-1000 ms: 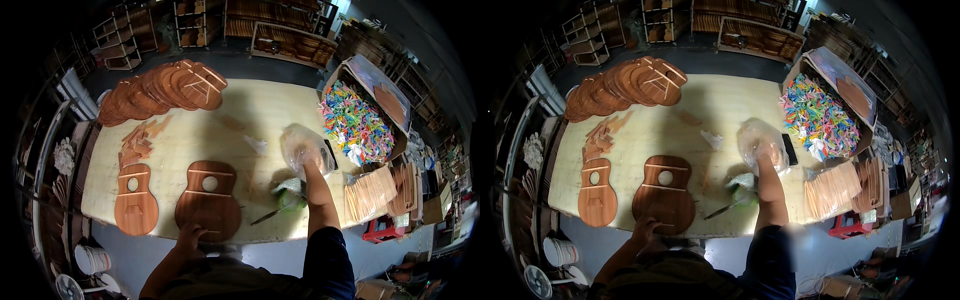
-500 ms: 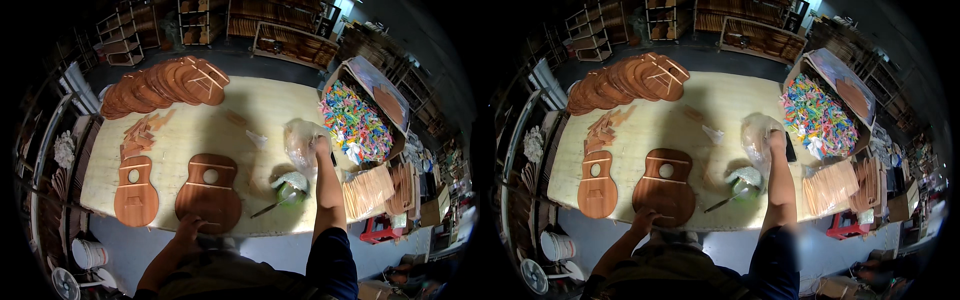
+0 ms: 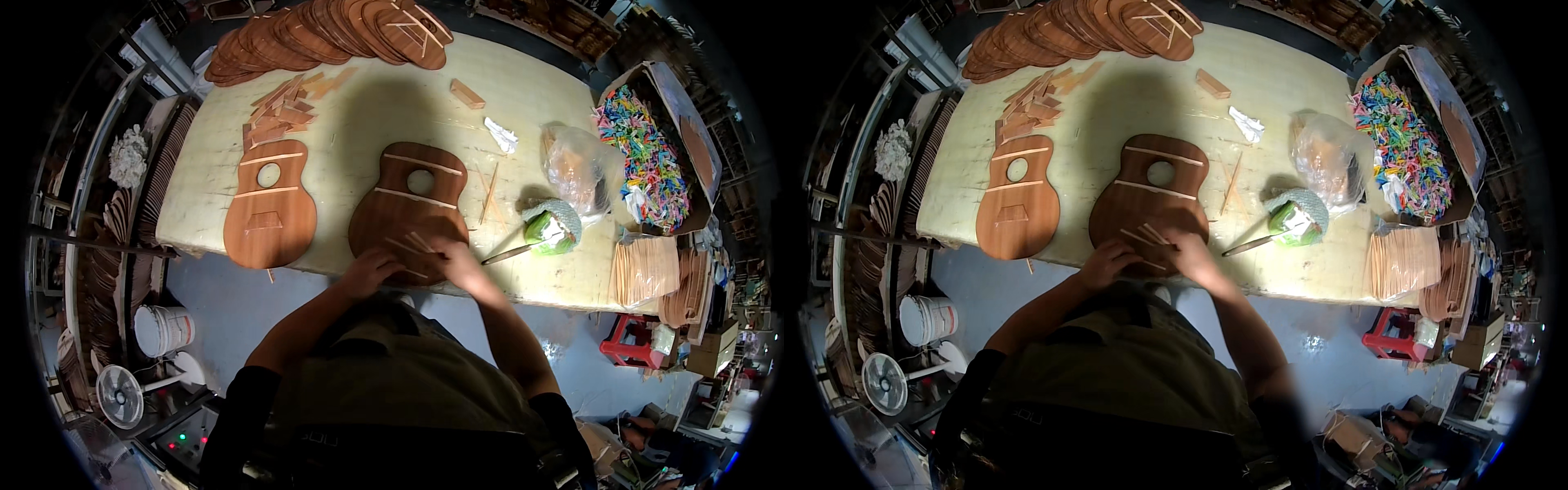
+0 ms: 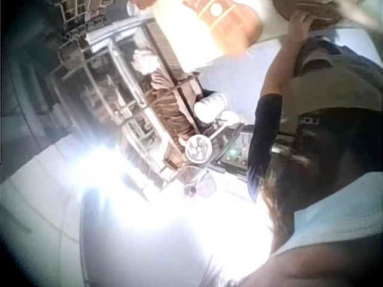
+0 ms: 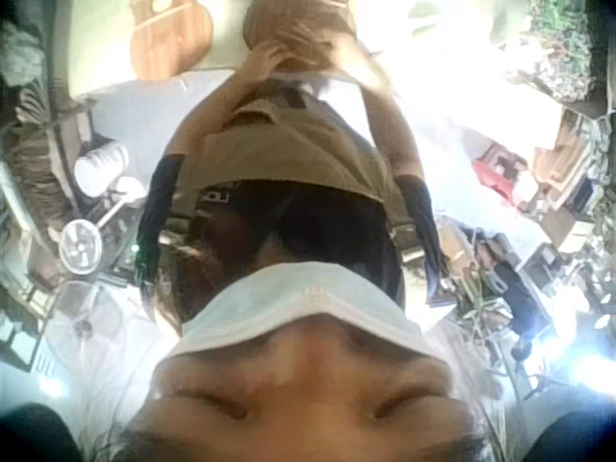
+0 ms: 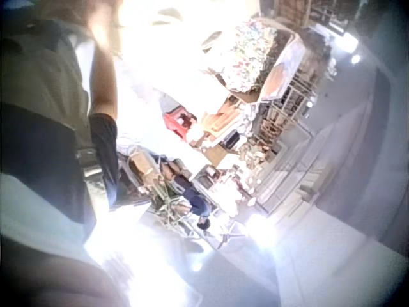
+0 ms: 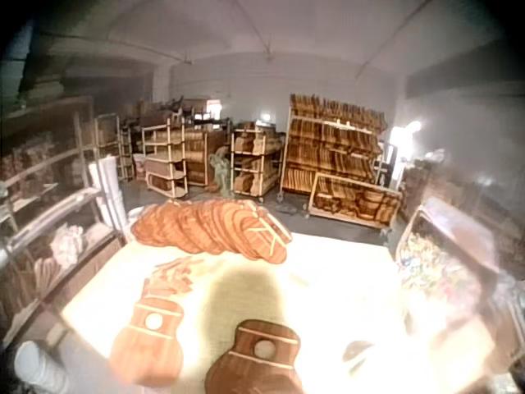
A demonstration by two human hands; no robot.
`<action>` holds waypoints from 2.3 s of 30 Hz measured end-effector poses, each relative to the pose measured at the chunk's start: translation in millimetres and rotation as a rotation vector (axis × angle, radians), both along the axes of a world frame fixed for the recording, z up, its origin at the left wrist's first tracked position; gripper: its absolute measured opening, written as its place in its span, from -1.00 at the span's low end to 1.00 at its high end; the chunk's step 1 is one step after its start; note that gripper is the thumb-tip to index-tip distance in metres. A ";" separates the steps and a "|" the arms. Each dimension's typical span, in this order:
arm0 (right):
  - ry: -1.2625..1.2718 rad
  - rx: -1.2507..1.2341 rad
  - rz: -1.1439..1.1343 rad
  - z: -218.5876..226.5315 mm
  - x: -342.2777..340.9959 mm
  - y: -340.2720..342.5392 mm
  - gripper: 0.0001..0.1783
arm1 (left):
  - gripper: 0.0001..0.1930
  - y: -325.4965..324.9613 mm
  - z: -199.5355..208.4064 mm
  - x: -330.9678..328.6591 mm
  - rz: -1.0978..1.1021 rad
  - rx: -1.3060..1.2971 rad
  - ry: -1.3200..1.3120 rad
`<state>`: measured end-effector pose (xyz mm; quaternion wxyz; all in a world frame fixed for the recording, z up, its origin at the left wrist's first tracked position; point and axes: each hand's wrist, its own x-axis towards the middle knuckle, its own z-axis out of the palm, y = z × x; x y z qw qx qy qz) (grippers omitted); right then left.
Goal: The person assembles wooden guitar-shaped bodies by placing thin wooden strips into grooves on the surface. They repeatedly move the assembled parts to a nearby machine, open its lid, place the items inside, and close the lid before returning to the workbench to continue assembly.
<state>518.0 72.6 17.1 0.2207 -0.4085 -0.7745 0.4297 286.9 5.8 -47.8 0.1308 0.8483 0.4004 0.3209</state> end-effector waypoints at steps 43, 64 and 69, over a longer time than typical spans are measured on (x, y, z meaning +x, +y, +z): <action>-0.209 0.348 -0.359 -23.0 -37.2 -46.6 -0.84 | -0.84 18.4 10.1 -9.5 -0.089 0.035 -0.056; -0.603 0.496 -0.434 -34.4 -9.6 -85.7 -0.11 | -0.54 21.1 30.9 -0.5 0.011 -0.057 -0.082; -0.628 0.413 -0.414 -40.1 -27.6 -94.1 0.00 | -0.37 10.9 25.6 -24.6 -0.042 -0.013 -0.179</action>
